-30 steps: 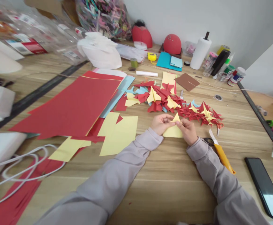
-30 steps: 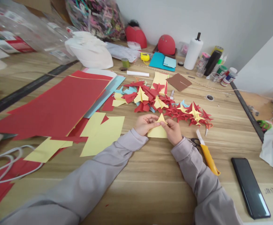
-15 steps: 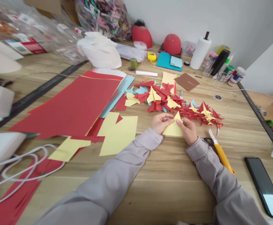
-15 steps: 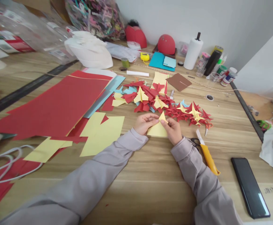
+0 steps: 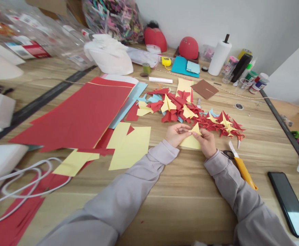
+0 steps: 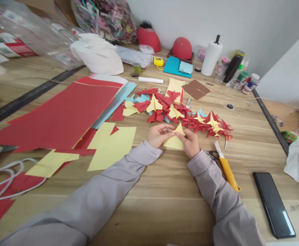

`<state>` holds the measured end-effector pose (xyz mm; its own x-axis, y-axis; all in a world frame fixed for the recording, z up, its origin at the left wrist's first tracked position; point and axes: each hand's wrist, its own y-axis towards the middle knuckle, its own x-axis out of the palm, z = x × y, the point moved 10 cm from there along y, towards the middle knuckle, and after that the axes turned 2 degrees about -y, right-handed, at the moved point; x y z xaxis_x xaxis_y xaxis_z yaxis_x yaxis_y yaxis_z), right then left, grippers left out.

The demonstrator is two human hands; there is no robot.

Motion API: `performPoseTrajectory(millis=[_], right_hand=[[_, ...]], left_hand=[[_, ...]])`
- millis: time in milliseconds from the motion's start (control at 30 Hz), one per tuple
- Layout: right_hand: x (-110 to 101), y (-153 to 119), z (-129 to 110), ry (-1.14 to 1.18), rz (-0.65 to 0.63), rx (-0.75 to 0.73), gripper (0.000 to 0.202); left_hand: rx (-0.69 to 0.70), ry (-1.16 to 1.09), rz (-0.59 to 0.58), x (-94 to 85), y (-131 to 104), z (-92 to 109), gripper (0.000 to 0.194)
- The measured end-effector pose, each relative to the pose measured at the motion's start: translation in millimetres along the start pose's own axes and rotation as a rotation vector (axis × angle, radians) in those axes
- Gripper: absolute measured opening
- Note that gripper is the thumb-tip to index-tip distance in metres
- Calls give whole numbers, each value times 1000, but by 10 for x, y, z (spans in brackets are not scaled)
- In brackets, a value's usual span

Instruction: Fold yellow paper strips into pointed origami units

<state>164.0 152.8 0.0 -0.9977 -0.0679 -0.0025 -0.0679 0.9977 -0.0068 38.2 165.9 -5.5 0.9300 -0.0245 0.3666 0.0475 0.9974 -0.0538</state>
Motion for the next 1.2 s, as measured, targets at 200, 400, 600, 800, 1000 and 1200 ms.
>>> performPoseTrajectory(millis=[200,400,600,800,1000,1200], right_hand=[[29,-4,19,0,-31,17,35],[-6,7,-45,-75,6,-48,35],[-47,-2,-131,-105,37,-82,38],[-61,-12,-172,-137,52,-108,36],[-51,-8,-118,-135,71,-100,28],[-38,0,-37,-107,56,-66,28]], left_hand=[[4,27,0,3,-7,27,28],[13,-14,23,-31,10,19,29],[-3,-28,39,-64,12,-11,29],[11,-7,10,-37,7,4,28],[44,49,6,-18,4,34,28],[58,114,1,2,-11,46,24]])
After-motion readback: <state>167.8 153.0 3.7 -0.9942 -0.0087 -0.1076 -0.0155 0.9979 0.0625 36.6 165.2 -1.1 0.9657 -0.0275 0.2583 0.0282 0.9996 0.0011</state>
